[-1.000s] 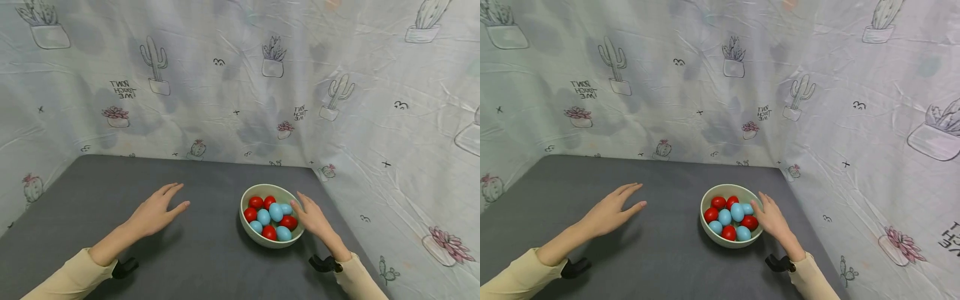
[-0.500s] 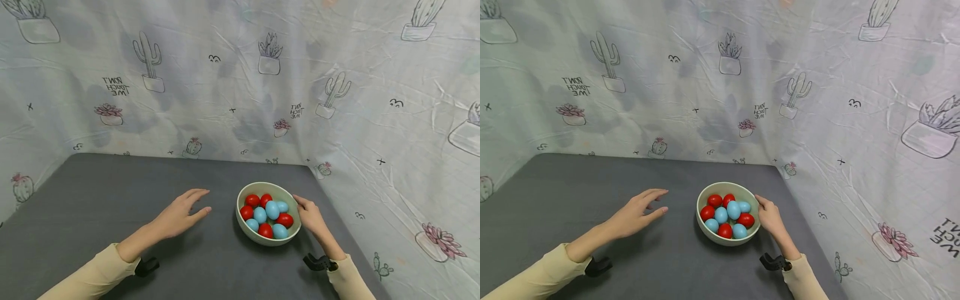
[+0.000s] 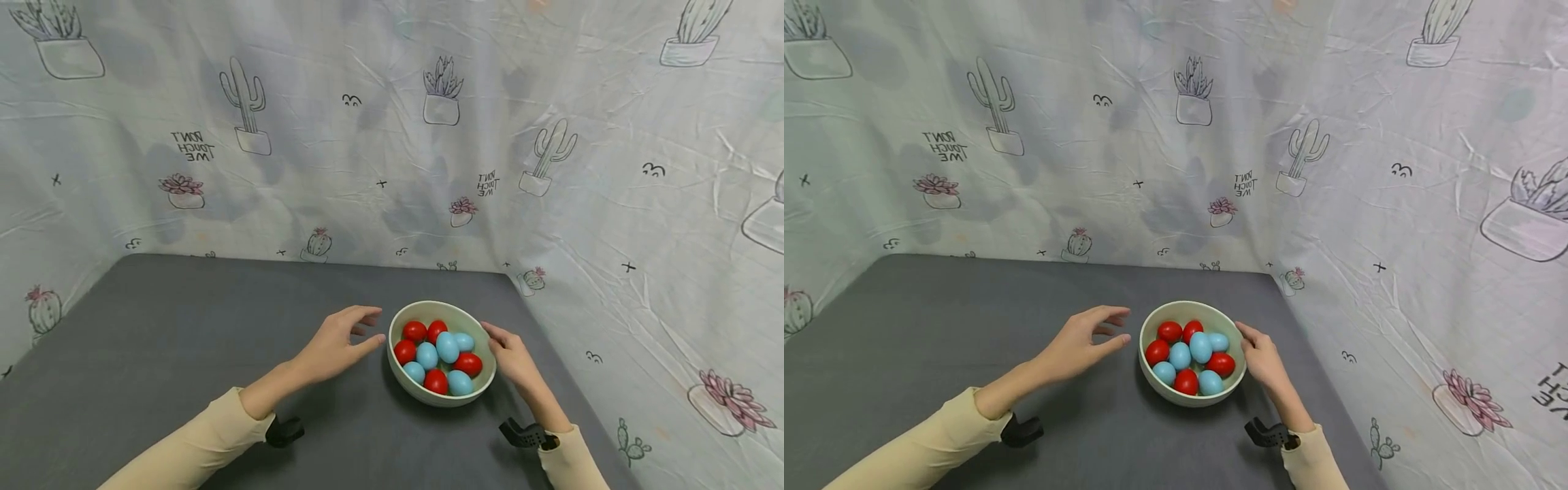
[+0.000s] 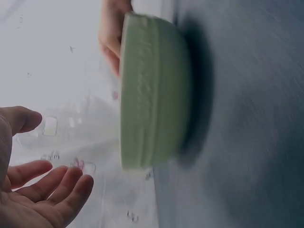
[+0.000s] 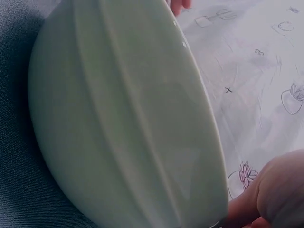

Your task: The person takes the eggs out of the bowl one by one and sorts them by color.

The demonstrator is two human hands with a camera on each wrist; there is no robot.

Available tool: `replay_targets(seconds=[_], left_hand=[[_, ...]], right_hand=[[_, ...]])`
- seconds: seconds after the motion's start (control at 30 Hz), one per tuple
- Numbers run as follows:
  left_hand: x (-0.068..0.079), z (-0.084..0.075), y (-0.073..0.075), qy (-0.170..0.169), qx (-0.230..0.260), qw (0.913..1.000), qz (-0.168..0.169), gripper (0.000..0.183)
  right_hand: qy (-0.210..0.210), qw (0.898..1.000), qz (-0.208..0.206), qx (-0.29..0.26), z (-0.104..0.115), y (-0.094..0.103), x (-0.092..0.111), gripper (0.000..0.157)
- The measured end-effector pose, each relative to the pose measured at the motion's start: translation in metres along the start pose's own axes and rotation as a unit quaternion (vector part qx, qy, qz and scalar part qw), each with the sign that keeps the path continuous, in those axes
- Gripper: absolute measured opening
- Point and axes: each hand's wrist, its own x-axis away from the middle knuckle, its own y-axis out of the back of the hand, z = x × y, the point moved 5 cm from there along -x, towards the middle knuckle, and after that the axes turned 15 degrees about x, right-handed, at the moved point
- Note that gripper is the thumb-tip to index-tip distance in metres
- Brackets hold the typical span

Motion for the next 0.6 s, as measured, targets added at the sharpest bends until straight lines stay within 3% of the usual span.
replay_targets(seconds=[0.23,0.4,0.6], left_hand=[[-0.024,-0.002,-0.036,0.02,0.085,0.9961,0.014,0.049],[-0.039,0.0,-0.063,0.013,0.09,0.9954,0.03,0.055],[-0.056,0.006,-0.088,0.02,0.055,0.9976,0.038,0.063]], right_hand=[[0.0,1.0,0.008,-0.025,-0.001,0.0,-0.001,0.041],[0.004,0.999,0.018,-0.047,-0.002,-0.002,-0.001,0.042],[-0.005,0.996,0.026,-0.083,-0.011,-0.001,-0.001,0.041]])
